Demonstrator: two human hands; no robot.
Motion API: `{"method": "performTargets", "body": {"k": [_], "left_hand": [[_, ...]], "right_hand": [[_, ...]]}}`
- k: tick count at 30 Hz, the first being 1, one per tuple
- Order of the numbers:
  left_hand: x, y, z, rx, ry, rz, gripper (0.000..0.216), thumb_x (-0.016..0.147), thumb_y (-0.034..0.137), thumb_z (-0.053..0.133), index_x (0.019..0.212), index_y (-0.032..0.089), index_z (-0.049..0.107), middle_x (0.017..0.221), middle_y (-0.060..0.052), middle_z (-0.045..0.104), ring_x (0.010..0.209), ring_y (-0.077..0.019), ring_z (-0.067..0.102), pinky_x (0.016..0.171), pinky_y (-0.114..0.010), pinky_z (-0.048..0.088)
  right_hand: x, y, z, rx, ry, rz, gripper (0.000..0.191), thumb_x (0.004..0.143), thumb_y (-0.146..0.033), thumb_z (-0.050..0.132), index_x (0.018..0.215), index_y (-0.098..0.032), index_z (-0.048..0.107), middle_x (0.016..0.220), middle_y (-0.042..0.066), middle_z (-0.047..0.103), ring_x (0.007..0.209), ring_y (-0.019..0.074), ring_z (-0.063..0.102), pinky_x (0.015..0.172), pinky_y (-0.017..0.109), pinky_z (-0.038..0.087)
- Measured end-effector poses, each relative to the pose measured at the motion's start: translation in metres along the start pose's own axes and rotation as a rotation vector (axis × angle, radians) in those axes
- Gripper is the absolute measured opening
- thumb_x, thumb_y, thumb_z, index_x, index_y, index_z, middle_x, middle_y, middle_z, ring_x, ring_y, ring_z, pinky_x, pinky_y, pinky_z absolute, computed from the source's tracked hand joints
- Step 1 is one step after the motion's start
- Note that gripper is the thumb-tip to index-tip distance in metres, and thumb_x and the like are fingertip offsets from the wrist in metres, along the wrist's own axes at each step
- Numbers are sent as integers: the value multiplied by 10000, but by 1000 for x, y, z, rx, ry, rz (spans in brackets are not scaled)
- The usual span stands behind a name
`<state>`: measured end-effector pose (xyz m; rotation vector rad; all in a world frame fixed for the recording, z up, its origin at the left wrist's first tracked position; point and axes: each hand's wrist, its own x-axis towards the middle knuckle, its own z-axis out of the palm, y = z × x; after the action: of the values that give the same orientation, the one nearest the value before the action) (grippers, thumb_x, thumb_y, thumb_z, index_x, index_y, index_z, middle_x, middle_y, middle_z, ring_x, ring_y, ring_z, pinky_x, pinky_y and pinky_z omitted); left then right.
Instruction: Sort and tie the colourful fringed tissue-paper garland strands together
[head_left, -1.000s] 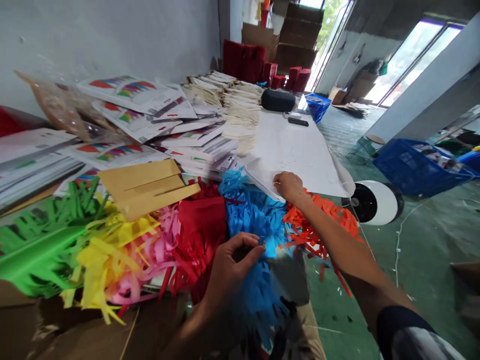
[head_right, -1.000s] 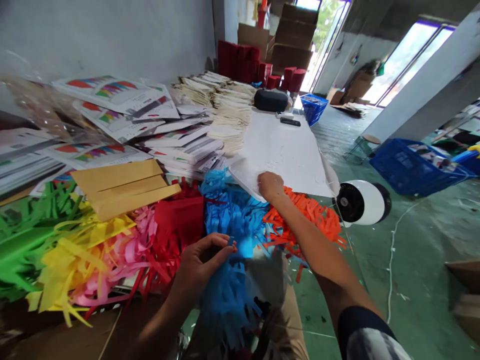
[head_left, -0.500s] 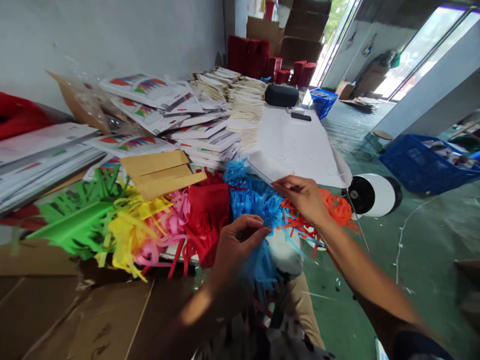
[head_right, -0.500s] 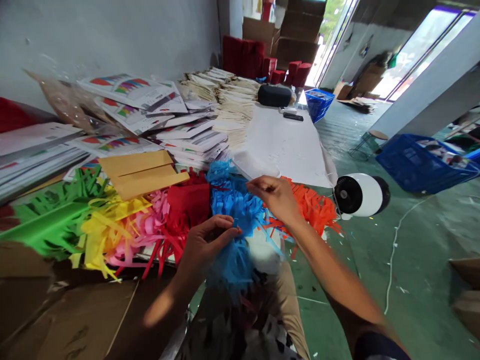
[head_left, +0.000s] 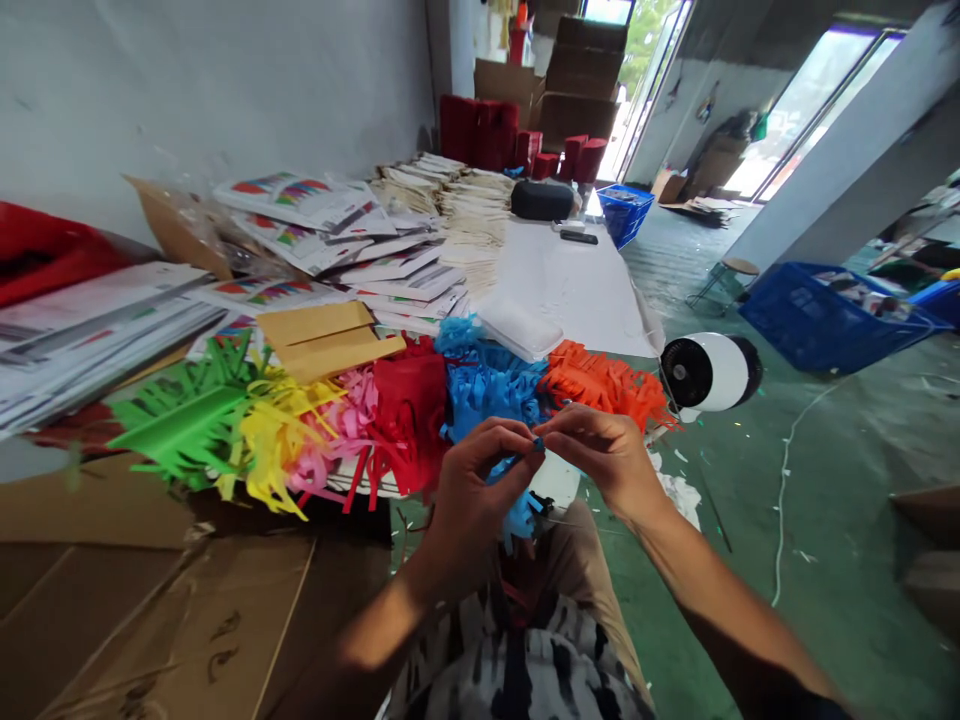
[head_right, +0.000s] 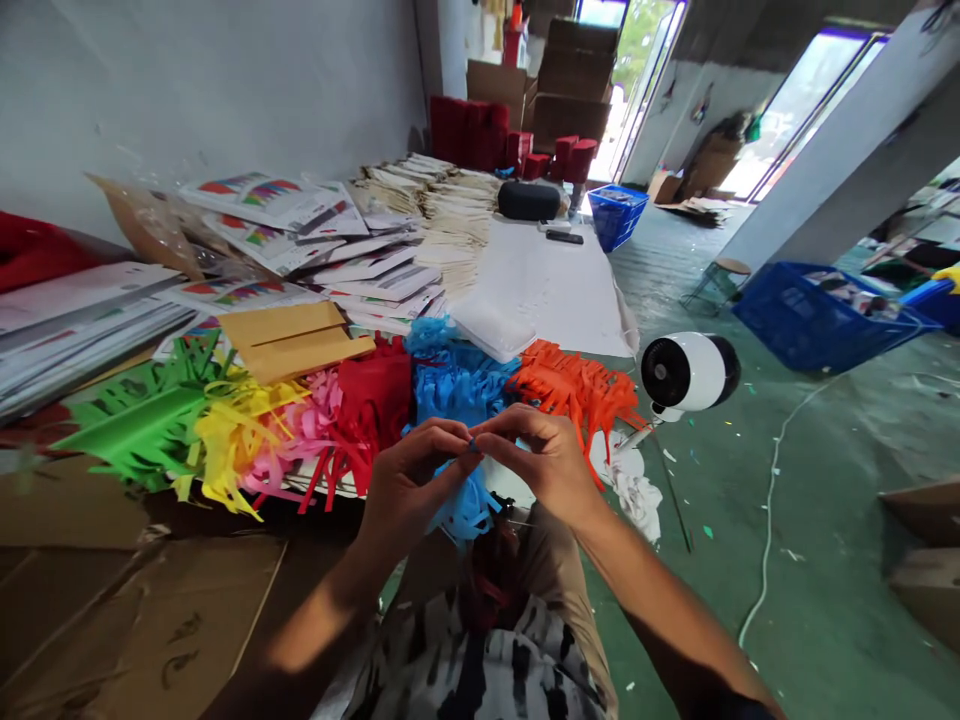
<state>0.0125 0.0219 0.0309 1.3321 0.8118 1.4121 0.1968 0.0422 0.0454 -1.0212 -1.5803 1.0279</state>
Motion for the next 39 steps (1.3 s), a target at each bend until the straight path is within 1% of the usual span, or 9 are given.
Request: {"method": "performTargets", "body": {"k": [8, 14, 16, 19, 23, 25, 28, 32, 39], "left_hand": [[-11, 12, 10, 62, -47, 2, 124, 883, 296, 819, 842, 189, 774, 999, -78, 717, 941, -188, 694, 843, -275, 582], [-18, 15, 17, 55, -66, 2, 111, 888, 280, 815, 847, 187, 769, 1018, -71, 712, 965, -181, 696, 869, -263, 569], [-21, 16, 19, 30, -76, -3, 114, 892, 275, 811, 842, 186, 761, 1012, -64, 708, 953, -173, 696, 852, -252, 567], [-23, 17, 25, 17, -78, -20, 134, 890, 293, 813, 842, 182, 754, 1007, -61, 714, 946, -174, 702, 847, -256, 571], [-26, 17, 31, -31, -30, -104, 203, 836, 306, 861, 918, 189, 716, 967, -42, 739, 906, -169, 721, 850, -267, 587], [-26, 17, 34, -72, 12, -115, 239, 817, 289, 875, 903, 196, 672, 929, -22, 736, 867, -151, 719, 833, -254, 587], [-26, 17, 37, -59, 23, -63, 221, 847, 258, 842, 876, 200, 630, 923, -11, 724, 868, -135, 711, 843, -243, 578], [-27, 17, 38, 61, -5, 18, 183, 894, 249, 786, 892, 203, 608, 928, -20, 715, 886, -145, 703, 860, -263, 569], [-29, 16, 40, 183, -33, 62, 175, 903, 247, 764, 882, 209, 594, 924, -37, 719, 890, -168, 699, 853, -291, 561]], "right_hand": [[-25, -13, -4, -69, 58, -77, 148, 936, -412, 775, 931, -270, 819, 892, 30, 765, 818, 176, 684, 737, 320, 530], [-35, -17, -8, -54, 26, -90, 115, 928, -383, 788, 946, -275, 823, 909, 26, 782, 848, 178, 701, 778, 324, 546], [-39, -18, -8, -52, 42, -104, 116, 931, -379, 785, 922, -266, 812, 879, 18, 773, 821, 168, 691, 766, 313, 539], [-45, -19, -5, -36, 104, -84, 184, 936, -416, 768, 867, -246, 776, 823, 11, 743, 768, 161, 669, 728, 300, 532], [-51, -16, -2, 9, 187, -25, 242, 930, -459, 760, 853, -231, 751, 797, 13, 729, 747, 164, 662, 692, 295, 527], [-53, -15, -3, 27, 199, -25, 232, 925, -459, 766, 869, -233, 764, 811, 17, 736, 755, 167, 667, 693, 299, 527], [-54, -16, -8, 7, 189, -45, 186, 931, -432, 768, 918, -248, 792, 868, 24, 757, 778, 168, 674, 711, 308, 526], [-56, -19, -16, -64, 159, -90, 116, 932, -371, 776, 930, -258, 800, 869, 14, 758, 781, 160, 663, 723, 309, 515], [-60, -15, -18, -40, 165, -107, 88, 940, -345, 769, 928, -261, 793, 871, 9, 764, 800, 161, 674, 736, 308, 519]]}}
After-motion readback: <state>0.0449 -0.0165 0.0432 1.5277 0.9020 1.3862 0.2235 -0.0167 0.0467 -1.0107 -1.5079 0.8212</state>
